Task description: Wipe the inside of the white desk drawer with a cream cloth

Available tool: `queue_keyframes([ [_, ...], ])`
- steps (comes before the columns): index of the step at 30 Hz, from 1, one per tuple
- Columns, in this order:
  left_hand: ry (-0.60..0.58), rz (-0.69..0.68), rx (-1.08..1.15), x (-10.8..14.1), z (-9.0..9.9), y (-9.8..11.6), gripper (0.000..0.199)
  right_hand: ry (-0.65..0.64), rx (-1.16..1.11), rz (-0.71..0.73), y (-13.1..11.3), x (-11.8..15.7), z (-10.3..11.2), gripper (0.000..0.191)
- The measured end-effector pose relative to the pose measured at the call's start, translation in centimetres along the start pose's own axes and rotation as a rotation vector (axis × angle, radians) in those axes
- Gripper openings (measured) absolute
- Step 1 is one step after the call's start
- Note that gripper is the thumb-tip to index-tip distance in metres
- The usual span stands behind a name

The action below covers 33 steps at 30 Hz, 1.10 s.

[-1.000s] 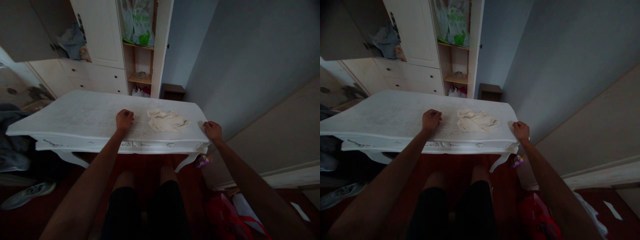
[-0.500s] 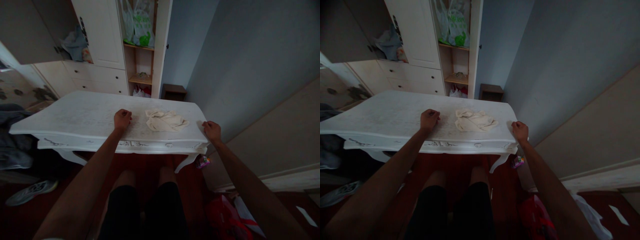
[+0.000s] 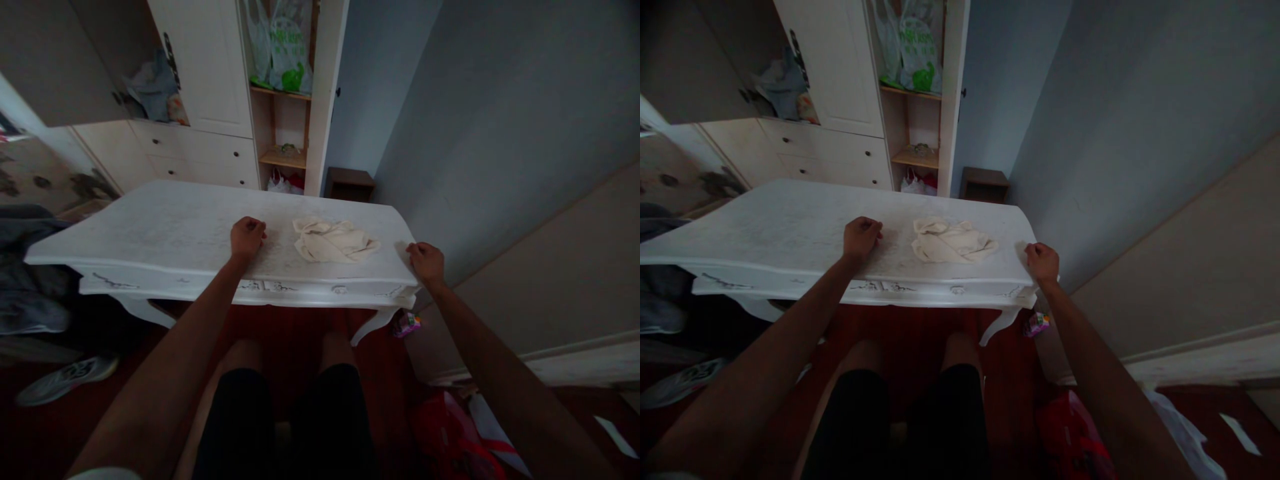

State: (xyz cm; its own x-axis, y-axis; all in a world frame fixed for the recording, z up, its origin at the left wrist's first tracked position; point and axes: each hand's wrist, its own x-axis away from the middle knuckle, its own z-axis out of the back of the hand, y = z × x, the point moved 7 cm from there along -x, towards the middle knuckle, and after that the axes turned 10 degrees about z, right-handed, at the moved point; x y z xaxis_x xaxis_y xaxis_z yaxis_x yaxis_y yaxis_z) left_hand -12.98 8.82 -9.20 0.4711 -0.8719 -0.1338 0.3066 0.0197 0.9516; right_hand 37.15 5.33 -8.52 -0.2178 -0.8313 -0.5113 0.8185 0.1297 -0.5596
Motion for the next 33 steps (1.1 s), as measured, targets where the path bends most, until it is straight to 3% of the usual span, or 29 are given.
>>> queue_keyframes([
  [14, 0.033, 0.022, 0.075, 0.2, 0.3, 0.2, 0.016, 0.012, 0.043, 0.026, 0.1, -0.1, -0.1, 0.032],
  [21, 0.111, -0.01, 0.167, 2.0, 1.4, 1.5, 0.016, 0.001, 0.11, 0.033, 0.2, -0.2, -0.2, 0.03],
  [28, 0.025, 0.008, 0.23, 8.0, 2.8, 0.7, 0.021, -0.007, 0.245, 0.083, 0.3, -0.3, -0.6, 0.035],
  [31, -0.081, 0.04, 0.267, 11.8, 2.6, -0.4, 0.022, -0.017, 0.27, 0.082, 0.2, -0.2, -0.8, 0.037],
  [33, -0.226, 0.109, 0.296, 14.1, 1.3, -1.6, 0.021, -0.021, 0.286, 0.084, 0.1, -0.1, -0.8, 0.037],
])
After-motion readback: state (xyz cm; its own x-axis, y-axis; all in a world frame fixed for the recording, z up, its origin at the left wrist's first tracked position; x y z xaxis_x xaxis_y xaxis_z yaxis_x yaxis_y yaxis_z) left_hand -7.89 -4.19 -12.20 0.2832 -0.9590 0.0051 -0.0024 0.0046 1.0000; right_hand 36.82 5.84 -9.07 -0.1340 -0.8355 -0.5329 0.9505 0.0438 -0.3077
